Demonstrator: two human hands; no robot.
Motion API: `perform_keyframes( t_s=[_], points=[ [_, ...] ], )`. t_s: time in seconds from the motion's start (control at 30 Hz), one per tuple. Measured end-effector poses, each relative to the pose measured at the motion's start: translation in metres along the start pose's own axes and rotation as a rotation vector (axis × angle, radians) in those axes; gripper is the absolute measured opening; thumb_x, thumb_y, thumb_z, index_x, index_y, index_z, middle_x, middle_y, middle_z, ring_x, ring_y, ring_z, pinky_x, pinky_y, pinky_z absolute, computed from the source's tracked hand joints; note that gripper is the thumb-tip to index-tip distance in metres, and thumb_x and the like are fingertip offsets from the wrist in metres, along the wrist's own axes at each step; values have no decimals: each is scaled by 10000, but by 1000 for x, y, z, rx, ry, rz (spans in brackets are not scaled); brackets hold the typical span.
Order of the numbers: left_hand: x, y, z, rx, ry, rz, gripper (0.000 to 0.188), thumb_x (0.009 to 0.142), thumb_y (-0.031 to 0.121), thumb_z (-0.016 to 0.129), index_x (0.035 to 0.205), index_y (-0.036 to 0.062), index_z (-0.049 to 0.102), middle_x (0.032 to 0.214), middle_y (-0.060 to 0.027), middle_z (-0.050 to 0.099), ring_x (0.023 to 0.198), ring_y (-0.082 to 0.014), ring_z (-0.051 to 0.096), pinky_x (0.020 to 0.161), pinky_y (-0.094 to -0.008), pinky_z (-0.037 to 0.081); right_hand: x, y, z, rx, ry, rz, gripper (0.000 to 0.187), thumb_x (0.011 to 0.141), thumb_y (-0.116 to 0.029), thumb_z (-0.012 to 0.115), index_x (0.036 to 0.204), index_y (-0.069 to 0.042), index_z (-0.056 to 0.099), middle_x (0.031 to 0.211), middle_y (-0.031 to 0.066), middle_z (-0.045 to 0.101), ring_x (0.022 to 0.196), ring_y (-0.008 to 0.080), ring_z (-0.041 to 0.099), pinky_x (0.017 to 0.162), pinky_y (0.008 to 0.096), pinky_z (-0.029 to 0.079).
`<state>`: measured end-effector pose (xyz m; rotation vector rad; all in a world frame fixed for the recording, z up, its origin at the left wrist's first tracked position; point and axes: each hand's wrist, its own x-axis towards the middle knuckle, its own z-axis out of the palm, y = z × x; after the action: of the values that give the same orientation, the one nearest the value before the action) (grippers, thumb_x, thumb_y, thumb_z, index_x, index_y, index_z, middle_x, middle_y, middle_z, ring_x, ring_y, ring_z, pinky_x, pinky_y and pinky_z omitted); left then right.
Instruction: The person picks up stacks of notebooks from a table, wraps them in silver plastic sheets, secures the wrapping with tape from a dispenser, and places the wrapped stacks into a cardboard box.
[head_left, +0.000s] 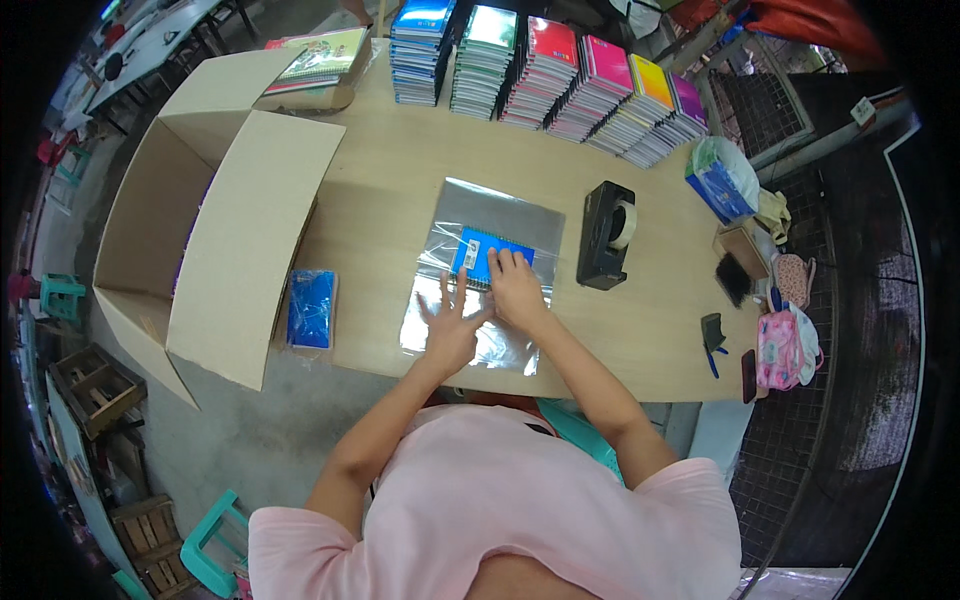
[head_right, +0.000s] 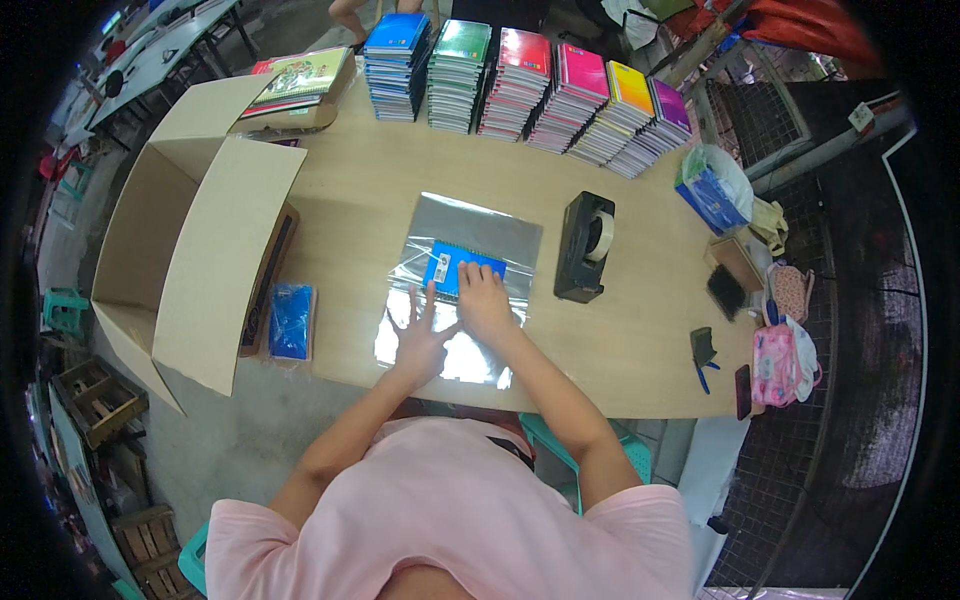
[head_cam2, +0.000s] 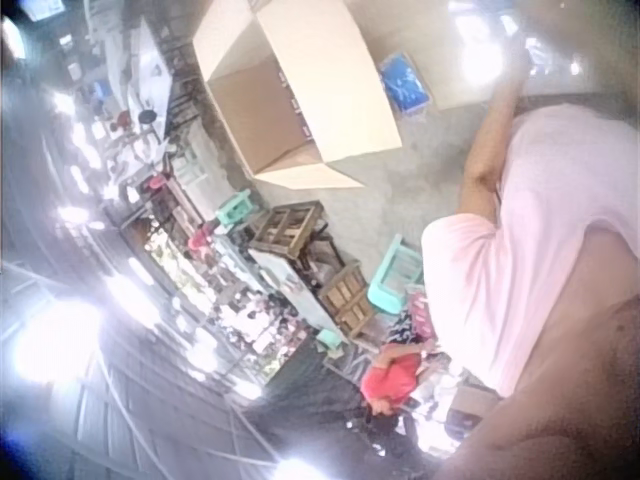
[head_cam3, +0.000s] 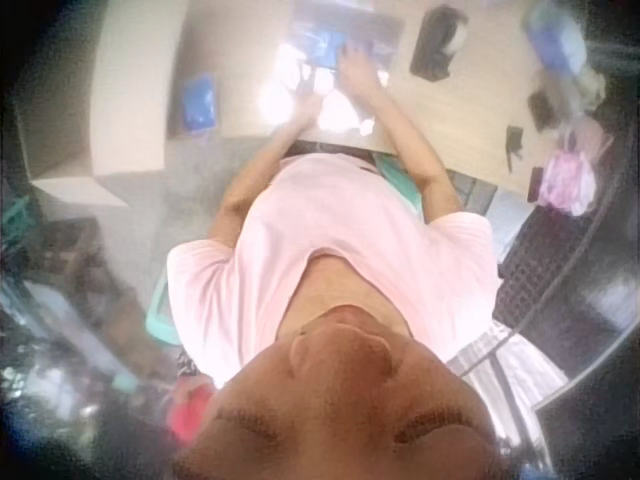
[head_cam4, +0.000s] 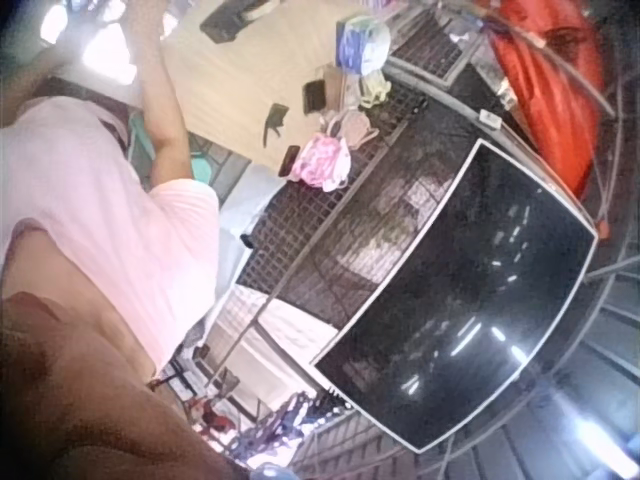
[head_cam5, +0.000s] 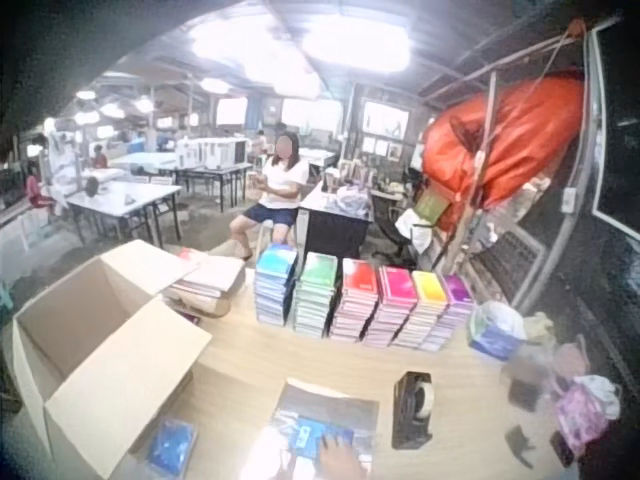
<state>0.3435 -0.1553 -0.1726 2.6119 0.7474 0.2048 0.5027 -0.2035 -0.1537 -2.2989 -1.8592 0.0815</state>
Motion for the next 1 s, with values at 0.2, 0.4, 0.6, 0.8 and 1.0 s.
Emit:
perform_keyframes(
  t_s=[0.2, 0.4, 0.6, 0.8, 1.0],
  points=[
    [40, -26, -17, 242, 248, 294, 432, 803, 61, 634, 1230, 117, 605, 1404, -94, 481, 1379, -264, 370, 1116, -629, 168, -10, -12, 14, 38, 78, -22, 572, 742, -66, 609, 1274, 105, 489, 1109, 180, 525, 1073, 324, 523, 984, 491, 439],
    [38, -49, -23, 137, 112, 214, 521, 810, 151, 665, 1314, 116, 539, 1282, -98, 546, 1309, -205, 453, 1120, -649, 126, -18, -4, 26, 71, 220, -8, 515, 739, -59, 617, 1227, 84, 534, 1139, 184, 546, 1122, 327, 530, 995, 481, 434],
    [49, -32, -6, 206, 193, 347, 438, 868, 213, 605, 1278, 73, 538, 1309, -91, 542, 1302, -223, 460, 1133, -587, 193, -19, -5, 29, 89, 278, -38, 482, 726, -68, 660, 1182, 58, 569, 1142, 164, 565, 1142, 315, 530, 984, 461, 445],
    [47, -32, 1, 155, 234, 328, 370, 874, 202, 609, 1221, 74, 591, 1265, -47, 575, 1234, -182, 522, 1142, -593, 161, -44, 16, 20, 334, 337, 64, 342, 738, -148, 739, 1060, -53, 677, 1047, 105, 628, 1036, 294, 585, 847, 399, 517],
    [42, -32, 7, 97, 283, 263, 377, 871, 205, 631, 1235, 110, 599, 1279, -22, 583, 1238, -174, 536, 1130, -627, 138, -73, 143, -43, 717, 755, 778, 170, 804, -135, 729, 894, 5, 694, 887, 90, 684, 810, 191, 617, 684, 299, 492]
  ],
)
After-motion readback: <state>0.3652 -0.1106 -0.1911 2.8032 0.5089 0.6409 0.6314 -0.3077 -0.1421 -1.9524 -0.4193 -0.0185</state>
